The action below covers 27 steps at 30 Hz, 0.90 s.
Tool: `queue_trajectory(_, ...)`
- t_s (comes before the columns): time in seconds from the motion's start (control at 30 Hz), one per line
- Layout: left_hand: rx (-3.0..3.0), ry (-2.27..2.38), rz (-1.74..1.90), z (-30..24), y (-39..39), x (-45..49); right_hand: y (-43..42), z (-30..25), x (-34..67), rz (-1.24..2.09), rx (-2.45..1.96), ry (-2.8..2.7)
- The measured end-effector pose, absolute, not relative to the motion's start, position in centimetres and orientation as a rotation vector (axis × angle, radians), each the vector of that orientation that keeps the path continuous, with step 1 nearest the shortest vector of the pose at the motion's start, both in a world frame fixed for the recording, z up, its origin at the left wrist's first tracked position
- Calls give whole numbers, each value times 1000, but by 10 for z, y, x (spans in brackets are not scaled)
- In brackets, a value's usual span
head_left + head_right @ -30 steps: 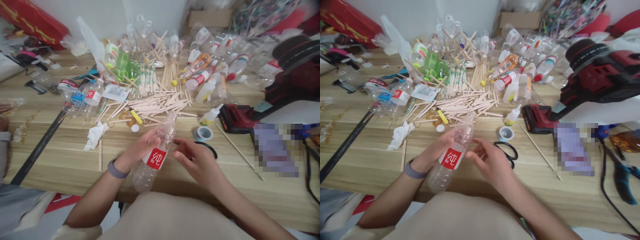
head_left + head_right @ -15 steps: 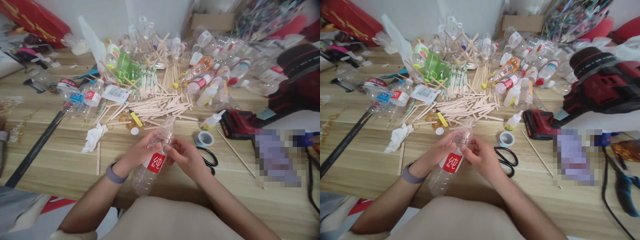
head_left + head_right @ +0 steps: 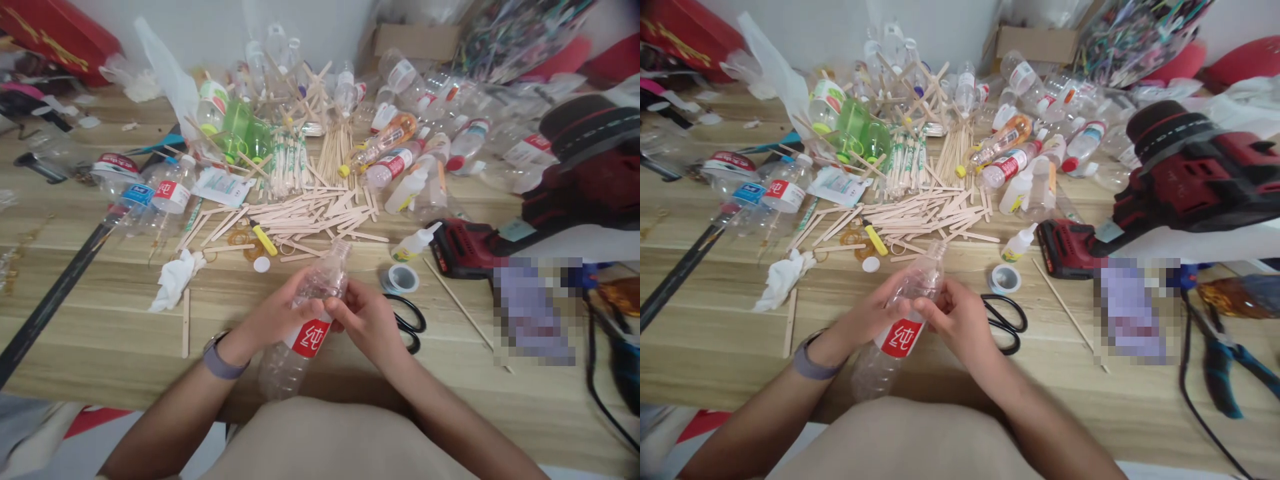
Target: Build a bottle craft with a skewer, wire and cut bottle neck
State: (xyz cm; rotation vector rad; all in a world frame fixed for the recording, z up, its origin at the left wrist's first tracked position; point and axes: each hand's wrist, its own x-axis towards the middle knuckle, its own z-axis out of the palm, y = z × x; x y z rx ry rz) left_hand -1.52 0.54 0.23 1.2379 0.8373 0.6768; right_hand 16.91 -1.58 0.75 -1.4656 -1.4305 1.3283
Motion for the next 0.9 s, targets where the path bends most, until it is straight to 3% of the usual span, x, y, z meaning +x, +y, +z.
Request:
queue_trajectory(0.67, 1057, 783, 847, 4, 12, -14, -13, 22, 173, 1288, -1447, -1698)
queue_trajectory(0.77, 997, 778, 848, 6, 13, -15, -21, 26, 198, 1090, -1542, -1804)
queue_trajectory(0.9, 926, 764, 843, 6, 12, -17, -44, 13, 250, 427, -1712, -2177)
